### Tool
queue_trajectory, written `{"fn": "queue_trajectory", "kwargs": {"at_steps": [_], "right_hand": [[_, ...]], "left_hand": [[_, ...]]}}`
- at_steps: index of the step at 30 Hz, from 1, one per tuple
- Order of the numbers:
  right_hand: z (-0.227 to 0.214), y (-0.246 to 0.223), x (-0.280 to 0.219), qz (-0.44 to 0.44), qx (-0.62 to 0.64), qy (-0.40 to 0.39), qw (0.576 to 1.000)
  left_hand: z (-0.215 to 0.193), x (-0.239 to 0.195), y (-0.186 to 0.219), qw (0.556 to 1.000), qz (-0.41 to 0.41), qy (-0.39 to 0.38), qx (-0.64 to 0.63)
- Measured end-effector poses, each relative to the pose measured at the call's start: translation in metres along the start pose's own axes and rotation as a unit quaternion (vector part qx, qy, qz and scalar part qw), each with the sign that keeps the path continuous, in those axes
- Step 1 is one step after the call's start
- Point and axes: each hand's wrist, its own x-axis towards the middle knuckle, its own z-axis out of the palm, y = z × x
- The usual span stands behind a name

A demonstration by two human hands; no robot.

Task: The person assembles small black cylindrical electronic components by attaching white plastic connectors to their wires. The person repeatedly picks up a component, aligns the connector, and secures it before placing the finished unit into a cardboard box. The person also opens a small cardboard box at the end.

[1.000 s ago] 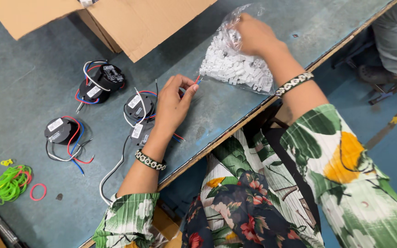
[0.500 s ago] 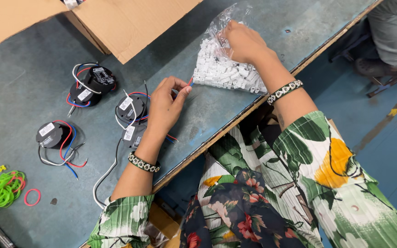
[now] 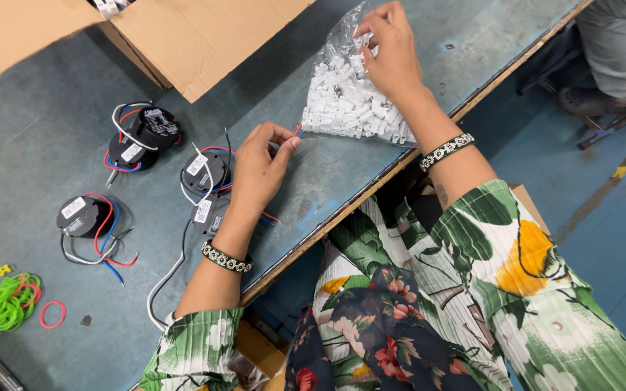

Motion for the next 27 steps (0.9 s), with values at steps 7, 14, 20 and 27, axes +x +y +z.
{"fn": "queue_trajectory", "kwargs": {"at_steps": [7, 14, 20, 27], "right_hand": [[-0.016, -0.003, 0.021, 0.079, 0.282, 0.076, 0.953], [-0.036, -0.08, -0.028, 0.096, 0.448, -0.013, 0.889], [-0.013, -0.107, -0.083, 0.146, 0.511, -0.23, 0.815], [0.007, -0.095, -0.085, 0.194, 0.458, -0.207, 0.842]], "left_hand": [[0.0, 0.002, 0.001, 0.999, -0.014, 0.03, 0.006], [-0.001, 0.0, 0.004, 0.999, -0.011, 0.033, 0.006], [0.001, 0.0, 0.002, 0.999, 0.025, 0.039, 0.011], [0.001, 0.002, 0.003, 1.0, -0.015, 0.012, 0.005]]}}
